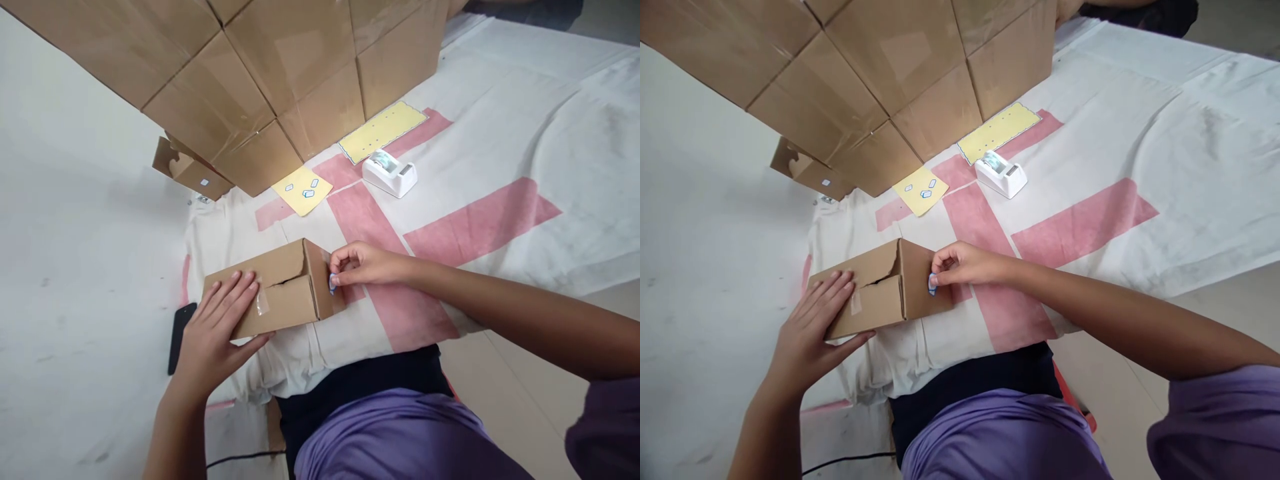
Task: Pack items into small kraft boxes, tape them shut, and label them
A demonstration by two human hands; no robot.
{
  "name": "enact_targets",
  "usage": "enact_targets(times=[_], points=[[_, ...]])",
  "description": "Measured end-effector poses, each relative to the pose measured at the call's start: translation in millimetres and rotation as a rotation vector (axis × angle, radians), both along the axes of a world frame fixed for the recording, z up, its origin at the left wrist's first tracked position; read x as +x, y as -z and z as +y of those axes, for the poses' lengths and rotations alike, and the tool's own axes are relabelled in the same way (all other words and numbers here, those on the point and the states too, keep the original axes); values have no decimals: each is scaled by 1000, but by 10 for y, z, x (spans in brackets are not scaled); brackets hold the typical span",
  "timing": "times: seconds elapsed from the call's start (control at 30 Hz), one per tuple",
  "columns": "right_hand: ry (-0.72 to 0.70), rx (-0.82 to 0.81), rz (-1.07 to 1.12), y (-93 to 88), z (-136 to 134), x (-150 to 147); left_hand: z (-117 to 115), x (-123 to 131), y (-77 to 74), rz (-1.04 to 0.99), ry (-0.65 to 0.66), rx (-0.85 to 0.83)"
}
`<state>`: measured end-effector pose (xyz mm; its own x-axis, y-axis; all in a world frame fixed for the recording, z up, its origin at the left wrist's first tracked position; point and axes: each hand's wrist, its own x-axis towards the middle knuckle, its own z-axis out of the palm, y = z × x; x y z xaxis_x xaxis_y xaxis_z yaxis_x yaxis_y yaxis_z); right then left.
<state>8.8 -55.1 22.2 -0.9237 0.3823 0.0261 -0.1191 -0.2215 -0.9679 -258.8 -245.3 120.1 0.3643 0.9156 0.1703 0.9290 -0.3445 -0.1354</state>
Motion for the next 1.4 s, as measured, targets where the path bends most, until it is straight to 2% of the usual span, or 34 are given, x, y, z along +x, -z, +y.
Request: enact_targets(times=[0.53,1.03,1.13,1.3,1.4], points=[[-32,79,2,22,-3,-2,-8,-10,8,-19,-21,-5],[-16,74,15,27,-37,-27,-11,22,-13,-40,-39,-18],[29,145,24,27,-56,-21,-14,13,-6,-39,-32,-5],[299,431,-40,50,-43,10,7,13,-3,-30,-22,4],[266,491,-55,68,5,15,24,21,-8,-31,-27,1]])
